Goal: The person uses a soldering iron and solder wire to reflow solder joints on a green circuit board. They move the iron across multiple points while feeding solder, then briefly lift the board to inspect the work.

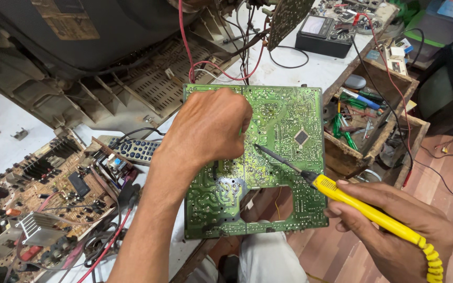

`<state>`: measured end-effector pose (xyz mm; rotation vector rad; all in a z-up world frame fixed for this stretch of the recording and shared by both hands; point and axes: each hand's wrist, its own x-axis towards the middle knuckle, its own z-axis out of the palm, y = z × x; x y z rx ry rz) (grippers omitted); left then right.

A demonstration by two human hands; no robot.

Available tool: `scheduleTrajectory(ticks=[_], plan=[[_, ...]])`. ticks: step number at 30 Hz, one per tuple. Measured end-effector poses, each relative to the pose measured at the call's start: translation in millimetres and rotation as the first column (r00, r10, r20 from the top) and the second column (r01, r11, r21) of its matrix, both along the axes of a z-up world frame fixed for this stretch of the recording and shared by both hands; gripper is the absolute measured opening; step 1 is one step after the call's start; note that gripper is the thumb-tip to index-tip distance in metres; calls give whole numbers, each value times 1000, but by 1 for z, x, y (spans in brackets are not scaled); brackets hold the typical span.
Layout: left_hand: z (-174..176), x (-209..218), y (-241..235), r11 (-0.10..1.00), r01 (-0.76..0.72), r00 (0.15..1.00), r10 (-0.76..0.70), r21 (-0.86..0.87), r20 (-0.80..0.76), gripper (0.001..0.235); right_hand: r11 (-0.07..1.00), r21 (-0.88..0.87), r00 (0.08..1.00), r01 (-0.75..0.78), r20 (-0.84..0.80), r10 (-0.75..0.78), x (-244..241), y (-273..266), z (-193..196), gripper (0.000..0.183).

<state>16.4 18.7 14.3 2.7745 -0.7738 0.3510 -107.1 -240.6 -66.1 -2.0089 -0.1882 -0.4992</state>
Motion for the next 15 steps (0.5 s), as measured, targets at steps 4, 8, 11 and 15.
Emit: scheduleTrajectory(ticks=[4,8,11,15], plan=[[-2,2,0,999,-40,999,40,27,-31,8,999,-28,999,23,-30,-24,1,1,1,33],[-5,4,0,998,-37,999,37,44,-6,7,1000,-9,999,1,-34,-1,1,3,0,33],[-7,5,-1,998,-37,999,37,49,1,8,1000,-9,999,11,-36,-11,1,4,0,34],[-9,6,-1,999,-28,999,27,43,24,8,1000,-17,999,23,-38,-23,1,6,2,34]])
